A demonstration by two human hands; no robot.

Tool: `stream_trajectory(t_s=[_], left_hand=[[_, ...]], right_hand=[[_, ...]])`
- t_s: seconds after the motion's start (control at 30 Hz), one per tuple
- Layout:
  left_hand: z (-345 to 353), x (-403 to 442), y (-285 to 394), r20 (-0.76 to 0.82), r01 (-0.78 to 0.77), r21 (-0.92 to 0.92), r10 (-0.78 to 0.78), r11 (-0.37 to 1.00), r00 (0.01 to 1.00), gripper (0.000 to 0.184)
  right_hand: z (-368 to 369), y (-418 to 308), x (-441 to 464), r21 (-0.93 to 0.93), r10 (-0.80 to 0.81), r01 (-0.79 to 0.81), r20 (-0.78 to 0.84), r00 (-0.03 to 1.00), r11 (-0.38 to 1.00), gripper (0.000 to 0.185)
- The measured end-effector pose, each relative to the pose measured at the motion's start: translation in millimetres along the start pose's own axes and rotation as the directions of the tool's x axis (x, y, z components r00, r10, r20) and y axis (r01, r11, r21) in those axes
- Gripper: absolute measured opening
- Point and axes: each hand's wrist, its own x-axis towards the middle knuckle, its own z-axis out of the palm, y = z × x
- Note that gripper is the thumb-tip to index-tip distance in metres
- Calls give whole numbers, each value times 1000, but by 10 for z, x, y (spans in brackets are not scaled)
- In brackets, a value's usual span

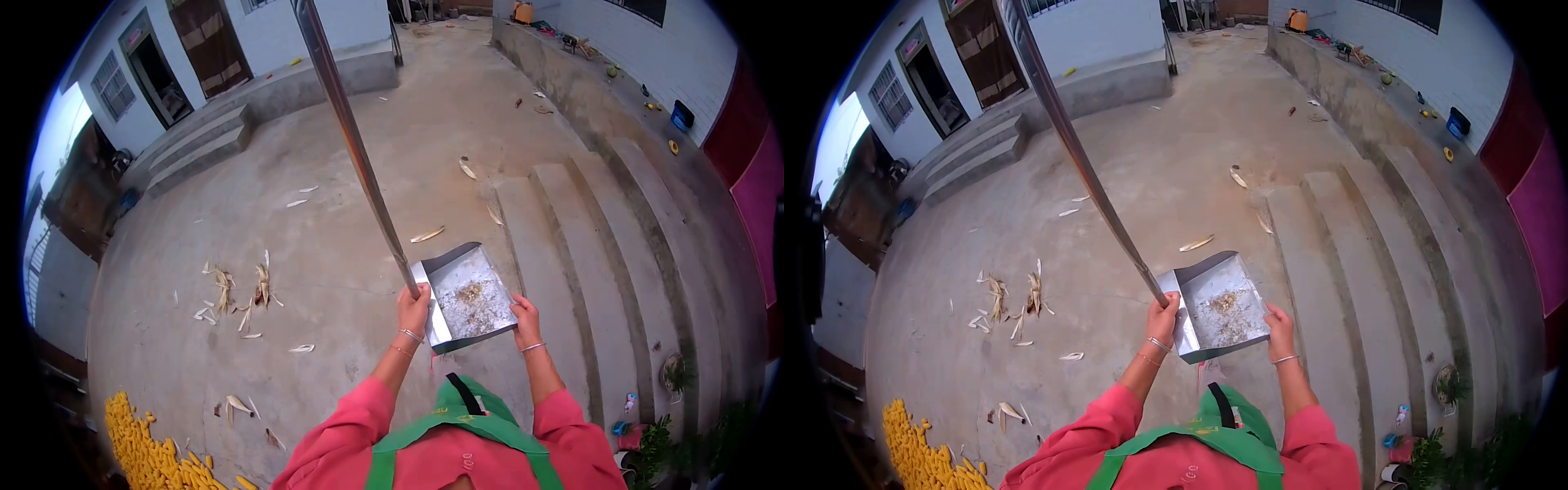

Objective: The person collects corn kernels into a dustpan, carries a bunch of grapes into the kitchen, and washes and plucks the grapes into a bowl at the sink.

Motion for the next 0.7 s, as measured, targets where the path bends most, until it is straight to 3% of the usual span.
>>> stream_trajectory(t_s=[0.13, 0.17, 0.2, 0.3, 0.4, 0.5, 0.57, 0.7], left_hand=[[168, 1564, 273, -82, -27, 34, 29, 999, 996, 18], [154, 1895, 378, -128, -18, 14, 20, 1000, 992, 18], [71, 2294, 335, -162, -91, 93, 105, 991, 981, 18], [-26, 3167, 767, -232, -8, 50, 20, 999, 973, 18], [-122, 4065, 736, -344, -52, 61, 70, 997, 936, 17], [-2, 5085, 708, -351, -53, -2, 49, 999, 935, 17], [134, 5831, 673, -318, 31, -9, -33, 999, 947, 17], [778, 7565, 678, -217, -36, 98, 57, 994, 974, 17]], right_hand=[[774, -101, 1635, -110, -65, 66, 14, 998, 992, 34], [1033, -107, 1980, -106, -44, 47, 31, 999, 993, 34], [1313, -204, 2283, -130, -16, 27, 82, 996, 991, 33], [2037, -400, 3213, -242, -5, 45, 162, 987, 969, 31], [2736, -501, 4026, -218, 55, -5, 224, 973, 976, 32], [3228, -508, 5025, -216, 108, -53, 251, 962, 975, 32], [3436, -523, 5735, -207, 75, -24, 242, 967, 978, 32], [3661, -872, 7064, -188, 32, -17, 78, 996, 982, 31]])
